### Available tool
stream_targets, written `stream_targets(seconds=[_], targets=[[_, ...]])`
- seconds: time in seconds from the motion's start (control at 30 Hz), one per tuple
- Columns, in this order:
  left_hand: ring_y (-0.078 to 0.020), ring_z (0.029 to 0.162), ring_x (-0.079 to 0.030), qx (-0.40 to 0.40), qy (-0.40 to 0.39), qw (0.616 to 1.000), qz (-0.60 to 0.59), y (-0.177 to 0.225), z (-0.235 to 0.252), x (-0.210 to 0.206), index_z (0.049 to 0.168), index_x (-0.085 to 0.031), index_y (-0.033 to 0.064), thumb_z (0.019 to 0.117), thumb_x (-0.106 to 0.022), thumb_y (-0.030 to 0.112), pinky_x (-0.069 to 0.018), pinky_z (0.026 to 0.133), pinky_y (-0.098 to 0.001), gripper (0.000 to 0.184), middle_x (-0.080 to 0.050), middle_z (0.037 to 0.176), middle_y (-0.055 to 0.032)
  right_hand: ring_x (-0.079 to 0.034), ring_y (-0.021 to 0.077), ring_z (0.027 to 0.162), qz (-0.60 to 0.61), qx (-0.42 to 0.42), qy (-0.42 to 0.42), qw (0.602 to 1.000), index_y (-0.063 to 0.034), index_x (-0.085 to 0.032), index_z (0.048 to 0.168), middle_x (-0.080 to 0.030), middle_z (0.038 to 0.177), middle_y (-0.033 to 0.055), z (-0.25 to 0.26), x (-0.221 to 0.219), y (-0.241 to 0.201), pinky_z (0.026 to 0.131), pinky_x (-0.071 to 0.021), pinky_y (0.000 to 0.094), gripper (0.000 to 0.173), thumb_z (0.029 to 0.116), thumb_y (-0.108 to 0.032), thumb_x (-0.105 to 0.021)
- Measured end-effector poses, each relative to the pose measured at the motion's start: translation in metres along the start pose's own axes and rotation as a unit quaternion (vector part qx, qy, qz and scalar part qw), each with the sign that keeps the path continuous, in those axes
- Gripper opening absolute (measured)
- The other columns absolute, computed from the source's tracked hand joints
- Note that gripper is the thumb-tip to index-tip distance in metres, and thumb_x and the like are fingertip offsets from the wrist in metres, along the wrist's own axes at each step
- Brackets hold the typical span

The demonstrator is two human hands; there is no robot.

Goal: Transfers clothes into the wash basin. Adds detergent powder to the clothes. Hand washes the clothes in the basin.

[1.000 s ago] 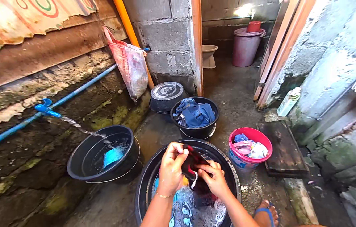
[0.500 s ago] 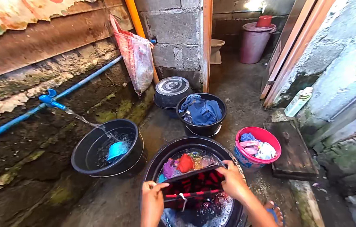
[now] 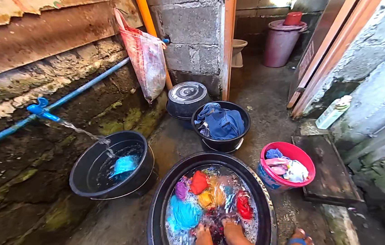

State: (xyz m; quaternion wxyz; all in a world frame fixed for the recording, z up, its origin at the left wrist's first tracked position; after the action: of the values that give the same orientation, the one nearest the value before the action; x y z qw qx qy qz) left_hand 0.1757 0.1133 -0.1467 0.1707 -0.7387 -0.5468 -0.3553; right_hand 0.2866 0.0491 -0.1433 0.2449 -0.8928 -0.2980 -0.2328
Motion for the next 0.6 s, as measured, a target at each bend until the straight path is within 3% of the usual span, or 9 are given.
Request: stream_targets(seconds=[0.1, 0.17, 0.27, 0.33, 0.4, 0.43, 0.47, 0.53, 0.6], targets=[[-0.0486, 0.143, -0.039, -0.023, -0.072, 0.995, 0.062, 0.005, -0.008, -0.011, 0.148, -0.047, -0.0045, 0.0926, -0.07, 0.029, -0.0407, 0.112, -0.0616, 0.068, -0.03, 0.161, -0.03, -0.043, 0.0508, 0.141, -0.022, 0.004, -0.045, 0.999, 0.001, -0.045, 0.152, -0.042, 0.156, 0.0292, -0.008, -0.006, 0.004, 0.109, -0.0367, 0.073, 0.064, 0.0946, -0.016, -0.068], [-0.0445, 0.145, -0.04, -0.08, -0.103, 0.987, 0.095, 0.01, -0.014, -0.013, 0.145, -0.053, -0.0015, 0.0933, -0.068, 0.026, -0.0348, 0.116, -0.0606, 0.061, -0.042, 0.156, -0.0254, -0.049, 0.0479, 0.137, -0.038, 0.017, -0.079, 0.996, 0.0054, -0.049, 0.146, -0.05, 0.148, 0.0301, -0.008, -0.004, 0.006, 0.107, -0.0409, 0.0695, 0.063, 0.0907, -0.017, -0.072], [-0.0473, 0.142, -0.041, -0.099, -0.117, 0.987, 0.046, -0.002, -0.029, 0.004, 0.152, -0.044, 0.003, 0.0884, -0.075, 0.02, -0.0373, 0.114, -0.0617, 0.073, -0.041, 0.155, -0.0294, -0.047, 0.0449, 0.14, 0.026, 0.056, -0.067, 0.996, -0.0034, -0.037, 0.157, -0.047, 0.152, 0.0283, 0.004, 0.012, 0.022, 0.113, -0.0384, 0.0649, 0.074, 0.0899, -0.006, -0.068], [-0.0508, 0.142, -0.039, -0.06, -0.108, 0.992, -0.011, -0.024, -0.039, 0.026, 0.163, -0.025, 0.0143, 0.0837, -0.08, 0.018, -0.0386, 0.113, -0.0632, 0.097, -0.028, 0.16, -0.033, -0.04, 0.046, 0.145, 0.086, 0.055, -0.017, 0.995, -0.0127, -0.028, 0.163, -0.036, 0.16, 0.0276, -0.006, 0.038, 0.037, 0.116, -0.0352, 0.0648, 0.086, 0.0882, -0.006, -0.07], [-0.0515, 0.134, -0.048, -0.04, -0.084, 0.992, -0.082, -0.04, -0.053, 0.058, 0.166, -0.006, 0.0231, 0.0812, -0.083, 0.013, -0.048, 0.104, -0.061, 0.116, -0.021, 0.161, -0.0357, -0.035, 0.05, 0.146, 0.123, 0.062, 0.032, 0.99, -0.0187, -0.031, 0.162, -0.023, 0.165, 0.0283, -0.028, 0.068, 0.04, 0.114, -0.0363, 0.066, 0.089, 0.0848, -0.007, -0.073], [-0.0494, 0.124, -0.057, -0.053, -0.064, 0.988, -0.129, -0.041, -0.063, 0.079, 0.166, -0.003, 0.0234, 0.0812, -0.082, 0.009, -0.0555, 0.097, -0.0571, 0.117, -0.023, 0.158, -0.0358, -0.036, 0.0496, 0.145, 0.131, 0.08, 0.055, 0.987, -0.0188, -0.035, 0.161, -0.021, 0.165, 0.0279, -0.044, 0.084, 0.033, 0.112, -0.0385, 0.0648, 0.088, 0.083, -0.006, -0.075], [-0.048, 0.122, -0.059, -0.082, -0.038, 0.979, -0.185, -0.036, -0.075, 0.101, 0.166, -0.005, 0.0214, 0.0799, -0.081, 0.004, -0.0572, 0.095, -0.0555, 0.117, -0.026, 0.157, -0.0354, -0.039, 0.0469, 0.143, 0.137, 0.104, 0.08, 0.982, -0.0167, -0.04, 0.157, -0.025, 0.164, 0.0264, -0.063, 0.103, 0.019, 0.111, -0.0415, 0.0622, 0.085, 0.0812, -0.005, -0.076], [-0.0458, 0.137, -0.045, -0.166, 0.004, 0.943, -0.287, -0.013, -0.109, 0.147, 0.165, -0.015, 0.0129, 0.0746, -0.083, 0.002, -0.0461, 0.109, -0.0554, 0.113, -0.028, 0.158, -0.0332, -0.043, 0.0421, 0.141, 0.173, 0.154, 0.113, 0.966, -0.0092, -0.048, 0.147, -0.033, 0.158, 0.026, -0.113, 0.133, -0.019, 0.11, -0.0446, 0.0561, 0.073, 0.0806, -0.002, -0.076], [-0.0414, 0.14, -0.044, -0.238, 0.036, 0.911, -0.333, 0.015, -0.145, 0.176, 0.163, -0.02, 0.0044, 0.0652, -0.093, 0.022, -0.0468, 0.11, -0.0511, 0.123, -0.03, 0.157, -0.0317, -0.049, 0.0406, 0.133, 0.233, 0.214, 0.132, 0.939, -0.0034, -0.054, 0.136, -0.041, 0.149, 0.0278, -0.161, 0.149, -0.06, 0.105, -0.0483, 0.0541, 0.059, 0.081, -0.007, -0.075]])
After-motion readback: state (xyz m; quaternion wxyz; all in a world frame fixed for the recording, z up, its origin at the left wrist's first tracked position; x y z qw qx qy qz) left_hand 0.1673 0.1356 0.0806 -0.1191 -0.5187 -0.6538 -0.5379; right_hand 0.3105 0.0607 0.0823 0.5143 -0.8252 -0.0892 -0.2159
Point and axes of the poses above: each hand's wrist, its own z-axis towards the middle knuckle, its own x-axis out of the back of the hand, y = z × x, the point moved 10 cm from there along z, towards the middle knuckle
